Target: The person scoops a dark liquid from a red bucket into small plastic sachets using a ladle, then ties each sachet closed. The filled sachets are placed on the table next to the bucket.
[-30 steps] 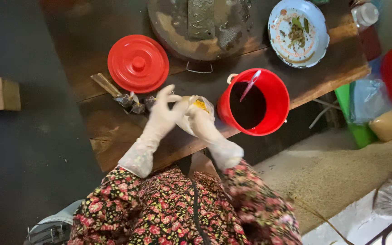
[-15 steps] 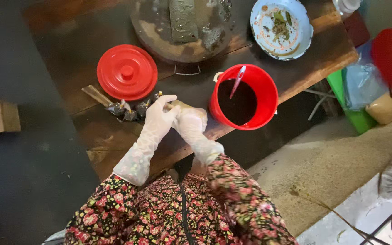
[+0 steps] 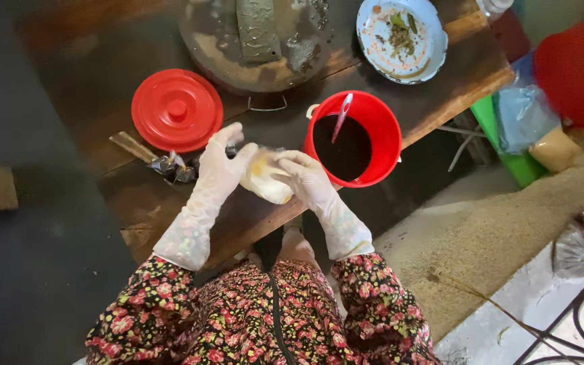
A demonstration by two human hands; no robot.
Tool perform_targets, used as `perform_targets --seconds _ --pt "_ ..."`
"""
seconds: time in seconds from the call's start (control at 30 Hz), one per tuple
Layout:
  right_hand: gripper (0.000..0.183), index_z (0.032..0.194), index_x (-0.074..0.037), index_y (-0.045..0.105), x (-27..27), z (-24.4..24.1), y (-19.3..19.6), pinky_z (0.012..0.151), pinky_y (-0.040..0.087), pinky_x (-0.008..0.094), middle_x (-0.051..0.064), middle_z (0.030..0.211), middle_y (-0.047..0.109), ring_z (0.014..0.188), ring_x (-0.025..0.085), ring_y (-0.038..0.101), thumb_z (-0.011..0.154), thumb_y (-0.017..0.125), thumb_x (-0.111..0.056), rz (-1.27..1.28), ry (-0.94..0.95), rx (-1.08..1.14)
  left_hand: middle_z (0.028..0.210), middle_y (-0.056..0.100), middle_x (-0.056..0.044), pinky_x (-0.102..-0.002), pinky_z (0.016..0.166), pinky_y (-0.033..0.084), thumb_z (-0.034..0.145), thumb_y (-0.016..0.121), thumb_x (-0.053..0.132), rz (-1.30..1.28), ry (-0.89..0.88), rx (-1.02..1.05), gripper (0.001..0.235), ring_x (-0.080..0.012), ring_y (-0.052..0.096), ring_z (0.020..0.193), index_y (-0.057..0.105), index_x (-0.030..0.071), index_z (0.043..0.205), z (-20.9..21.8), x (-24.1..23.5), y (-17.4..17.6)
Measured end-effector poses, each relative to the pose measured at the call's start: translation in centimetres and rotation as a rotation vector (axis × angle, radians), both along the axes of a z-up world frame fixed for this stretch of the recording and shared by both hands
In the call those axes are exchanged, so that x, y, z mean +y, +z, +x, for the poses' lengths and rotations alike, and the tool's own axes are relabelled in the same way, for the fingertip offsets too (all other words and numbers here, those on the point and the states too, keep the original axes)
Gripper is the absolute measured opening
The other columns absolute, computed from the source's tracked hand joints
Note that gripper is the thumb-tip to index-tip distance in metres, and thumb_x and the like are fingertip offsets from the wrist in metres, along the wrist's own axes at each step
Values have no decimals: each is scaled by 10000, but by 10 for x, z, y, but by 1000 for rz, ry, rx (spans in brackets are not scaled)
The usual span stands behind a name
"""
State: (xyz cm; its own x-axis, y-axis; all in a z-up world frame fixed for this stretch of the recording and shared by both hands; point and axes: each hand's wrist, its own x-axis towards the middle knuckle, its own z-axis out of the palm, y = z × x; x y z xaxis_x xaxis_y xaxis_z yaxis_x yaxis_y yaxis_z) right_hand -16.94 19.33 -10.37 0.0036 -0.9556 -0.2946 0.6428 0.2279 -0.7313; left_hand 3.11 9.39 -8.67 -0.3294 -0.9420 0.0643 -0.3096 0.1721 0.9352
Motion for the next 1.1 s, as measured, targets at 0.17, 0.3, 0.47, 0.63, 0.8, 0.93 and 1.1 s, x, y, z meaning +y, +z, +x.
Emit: perform_targets --seconds 0.17,0.3,0.47,0.63,0.8,0.93,1.1 --pt "217 1192 -22 635 0 6 43 1089 483 430 117 1397 644 1301 258 569 1008 653 -137 -110 -61 -130 1362 632 -230 -408 1037 449 795 879 181 -129 -255 83 341 -316 608 1248 732 37 1066 -7 -3 13" --pt "420 1335 -104 604 -5 1 81 947 529 347 79 1200 660 1081 196 629 928 695 -152 -81 -69 141 932 783 -164 -358 830 564 804 802 212 305 -278 -259 240 -244 742 876 736 47 965 -8 -4 39" --pt "151 963 54 737 -5 -5 103 748 535 254 25 888 730 820 98 650 904 743 -85 -111 -95 727 829 779 -77 -314 737 546 753 782 223 159 -432 -136 249 -148 718 769 781 45 928 0 -8 72" --pt "286 819 19 654 -1 4 102 608 470 302 3 686 591 660 103 518 1007 685 -193 -60 -202 1015 759 772 -52 -292 689 510 871 696 236 291 -500 -19 255 -120 666 701 799 3 888 -8 -4 78" --pt "324 798 6 660 -2 0 106 577 449 318 4 683 582 607 99 506 1018 677 -231 -62 -337 1152 639 637 -57 -303 536 475 980 632 320 379 -429 -53 376 -126 577 559 720 -21 851 -36 1 69" --pt "212 858 15 695 7 -29 125 578 422 290 -2 691 600 637 95 514 981 701 -157 32 -253 662 594 612 -57 -309 515 440 975 675 303 384 -457 -46 392 -128 549 520 712 -43 795 -52 -7 81" --pt "163 912 13 706 15 -57 138 656 487 247 -25 786 659 724 71 587 954 694 -144 10 -192 754 625 658 -19 -294 495 405 830 764 216 475 -483 -1 183 -102 512 517 822 62 911 -79 -9 100"
